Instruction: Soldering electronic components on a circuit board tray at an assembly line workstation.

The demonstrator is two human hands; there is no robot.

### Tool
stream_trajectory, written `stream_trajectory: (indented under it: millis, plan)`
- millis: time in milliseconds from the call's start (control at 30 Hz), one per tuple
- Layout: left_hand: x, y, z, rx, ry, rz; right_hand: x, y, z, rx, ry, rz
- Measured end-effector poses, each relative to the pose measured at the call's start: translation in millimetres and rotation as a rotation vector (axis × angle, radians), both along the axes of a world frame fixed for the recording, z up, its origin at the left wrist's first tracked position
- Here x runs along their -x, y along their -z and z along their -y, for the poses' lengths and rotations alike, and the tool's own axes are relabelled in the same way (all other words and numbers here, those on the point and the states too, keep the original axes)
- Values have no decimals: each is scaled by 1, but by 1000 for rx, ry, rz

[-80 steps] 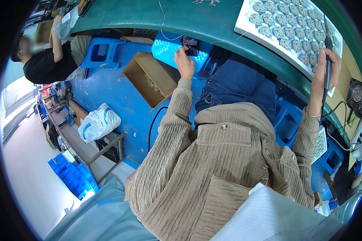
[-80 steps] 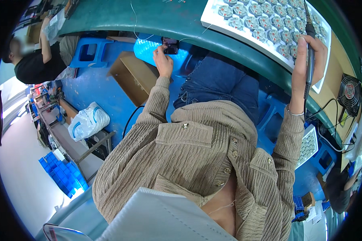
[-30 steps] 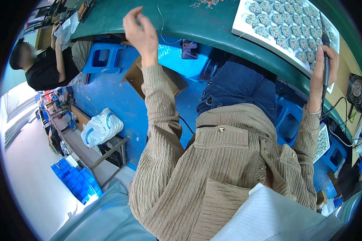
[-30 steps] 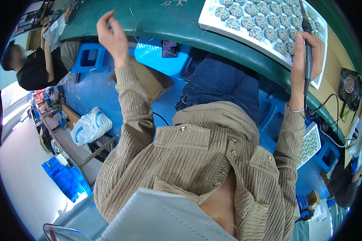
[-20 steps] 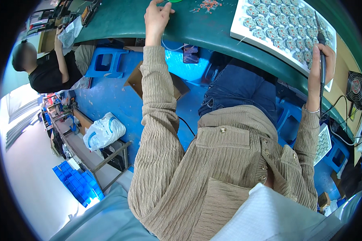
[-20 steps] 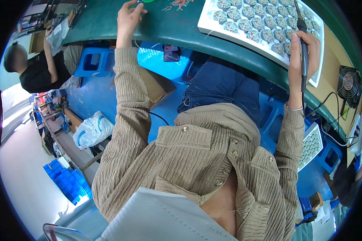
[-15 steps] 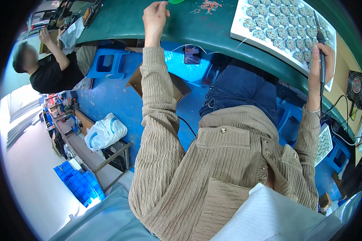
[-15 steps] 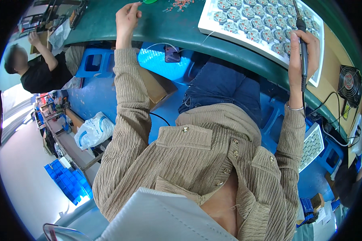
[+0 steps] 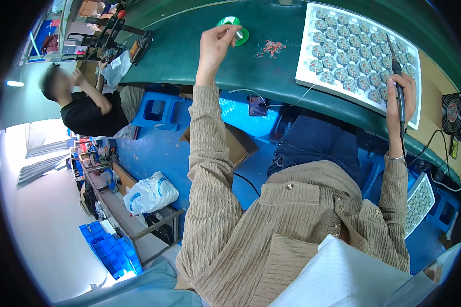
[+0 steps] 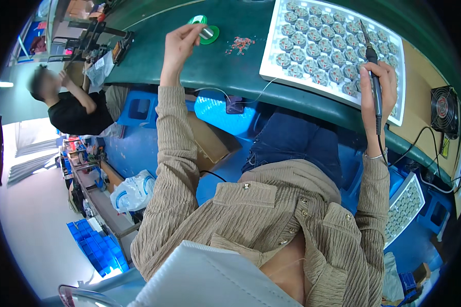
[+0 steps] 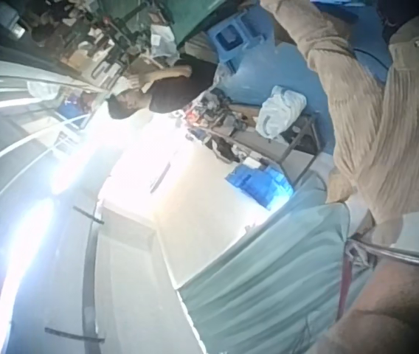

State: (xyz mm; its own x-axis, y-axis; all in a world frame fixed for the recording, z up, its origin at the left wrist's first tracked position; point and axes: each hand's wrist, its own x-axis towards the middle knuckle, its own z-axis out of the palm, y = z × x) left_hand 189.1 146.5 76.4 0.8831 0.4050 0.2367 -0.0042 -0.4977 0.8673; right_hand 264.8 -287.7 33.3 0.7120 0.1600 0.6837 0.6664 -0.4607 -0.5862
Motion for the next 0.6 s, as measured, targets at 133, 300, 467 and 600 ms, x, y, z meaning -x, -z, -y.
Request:
stream_trajectory:
  millis: [133, 300, 467, 600]
  plan:
    - [-29, -11, -18, -233, -165, 168, 2, -3, -3, -8, -24, -41]
    - [-28, -27, -57, -445, -447, 323, 2, 0, -1, -17, 2, -47]
    - [19, -32, -97, -682, -632, 132, 1, 0, -1, -44, -3, -53]
    - [64, -43, -100, -843, -672, -475, 0, 1, 0, -45, -14, -88]
